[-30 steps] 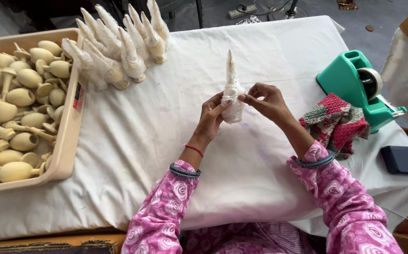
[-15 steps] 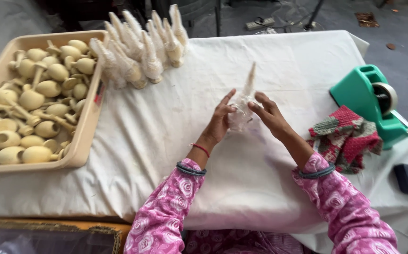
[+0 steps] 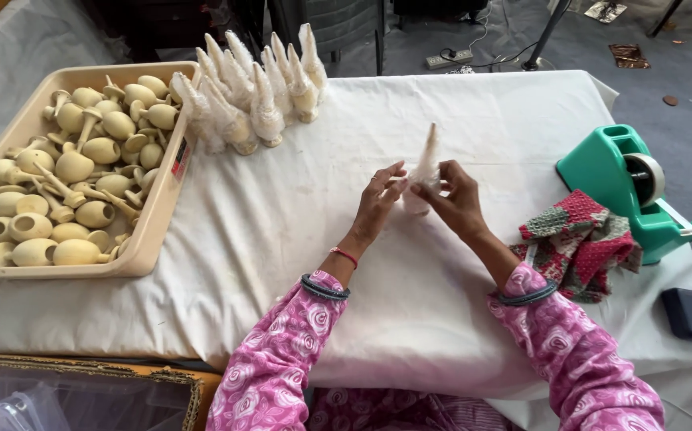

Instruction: The person wraps a small wooden object, resembling a bird or spinning top, in bubble wrap. They use a tape dispenser to cut and apply clear tape to secure the wrapping. The wrapped object is then placed on the table next to other similarly wrapped items.

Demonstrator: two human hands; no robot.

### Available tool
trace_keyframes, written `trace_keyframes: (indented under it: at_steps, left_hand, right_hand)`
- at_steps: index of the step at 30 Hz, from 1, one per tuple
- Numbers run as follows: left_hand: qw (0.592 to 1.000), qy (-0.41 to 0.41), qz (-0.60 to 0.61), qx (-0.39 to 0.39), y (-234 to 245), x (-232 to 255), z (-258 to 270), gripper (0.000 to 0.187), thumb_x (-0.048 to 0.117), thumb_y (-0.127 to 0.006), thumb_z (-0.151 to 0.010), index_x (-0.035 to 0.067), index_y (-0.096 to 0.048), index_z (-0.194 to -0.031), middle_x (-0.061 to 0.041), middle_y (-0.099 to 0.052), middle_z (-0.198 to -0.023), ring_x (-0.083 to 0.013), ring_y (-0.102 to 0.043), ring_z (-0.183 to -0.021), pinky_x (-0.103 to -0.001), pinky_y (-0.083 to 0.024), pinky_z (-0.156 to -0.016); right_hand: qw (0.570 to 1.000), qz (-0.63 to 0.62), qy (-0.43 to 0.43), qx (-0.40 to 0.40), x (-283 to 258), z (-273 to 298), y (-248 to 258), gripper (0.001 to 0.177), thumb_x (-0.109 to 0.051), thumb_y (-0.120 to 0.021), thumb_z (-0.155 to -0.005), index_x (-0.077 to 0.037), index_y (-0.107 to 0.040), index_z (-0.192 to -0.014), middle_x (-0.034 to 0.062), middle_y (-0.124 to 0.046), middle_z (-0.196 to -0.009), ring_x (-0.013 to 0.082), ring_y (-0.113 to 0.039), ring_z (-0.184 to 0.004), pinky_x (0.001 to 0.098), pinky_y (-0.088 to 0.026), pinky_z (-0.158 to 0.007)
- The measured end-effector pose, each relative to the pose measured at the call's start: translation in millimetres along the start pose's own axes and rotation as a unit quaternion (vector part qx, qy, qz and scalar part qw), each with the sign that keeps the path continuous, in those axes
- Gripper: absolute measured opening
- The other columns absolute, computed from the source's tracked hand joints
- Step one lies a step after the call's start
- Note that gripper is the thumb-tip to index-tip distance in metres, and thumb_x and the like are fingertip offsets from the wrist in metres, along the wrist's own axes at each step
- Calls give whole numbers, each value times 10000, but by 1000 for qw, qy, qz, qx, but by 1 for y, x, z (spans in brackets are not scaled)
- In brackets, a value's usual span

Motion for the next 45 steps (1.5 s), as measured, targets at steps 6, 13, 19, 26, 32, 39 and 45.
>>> trace_keyframes:
  at_steps: [6,13,19,26,32,39,45]
  left_hand:
    - [996,-61,46,-44,-17,22,11,491,258,-624,-1001,37,-555,-1433,-75,-547,-1364,-198,-552,-1305,-370,-514,-1045]
    - [994,-22,76,-69,-18,-5,6,428,201,-527,-1052,56,-595,-1449,-68,-592,-1322,-181,-563,-1280,-305,-450,-1093]
    - [987,-66,-145,-27,-21,6,5,778,213,-725,-880,118,-367,-1564,-67,-493,-1440,-227,-575,-1249,-366,-547,-1002]
    - [947,-134,-288,45,-27,24,14,1002,328,-950,-710,61,-395,-1501,-161,-564,-1337,-305,-610,-1178,-436,-565,-973]
    - [997,-51,-41,29,-5,6,5,850,256,-841,-782,47,-431,-1497,-138,-655,-1278,-233,-680,-1131,-395,-613,-951]
    - [996,-23,78,-33,17,-9,-4,638,97,-694,-899,7,-472,-1491,-135,-638,-1350,-205,-626,-1243,-314,-531,-1064]
    - [990,-55,-91,-96,26,10,-33,869,113,-774,-827,48,-336,-1575,-167,-628,-1322,-243,-653,-1189,-371,-616,-951]
  right_hand:
    - [996,33,87,14,-15,6,-4,355,-159,-777,-928,56,-617,-1162,153,-750,-1061,187,-742,-910,304,-629,-702]
    - [998,23,50,10,-8,6,0,372,-168,-819,-892,51,-629,-1125,144,-746,-979,165,-739,-854,275,-628,-611]
    - [996,-3,-2,89,11,0,16,428,-295,-852,-893,24,-609,-1042,120,-741,-956,148,-765,-830,258,-655,-640]
    - [997,13,31,73,-15,7,6,550,-302,-875,-856,24,-542,-1148,119,-708,-1040,179,-739,-930,294,-638,-700]
    - [988,-138,27,58,19,-3,15,461,-336,-667,-1023,-12,-531,-1322,83,-679,-1140,180,-689,-1067,298,-613,-783]
    - [984,-163,-66,38,56,-10,10,421,-369,-660,-1014,-4,-674,-1224,94,-730,-1083,178,-705,-1009,295,-584,-765]
    - [982,-167,-58,-72,4,14,-23,633,-309,-699,-948,-20,-484,-1468,103,-581,-1383,193,-612,-1169,337,-570,-852]
Point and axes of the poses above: each hand's wrist, its own z-axis away from the middle knuckle, its own y-axis out of the back of the hand, x = y × z, the point moved 8 cm from there along -z, towards the middle knuckle
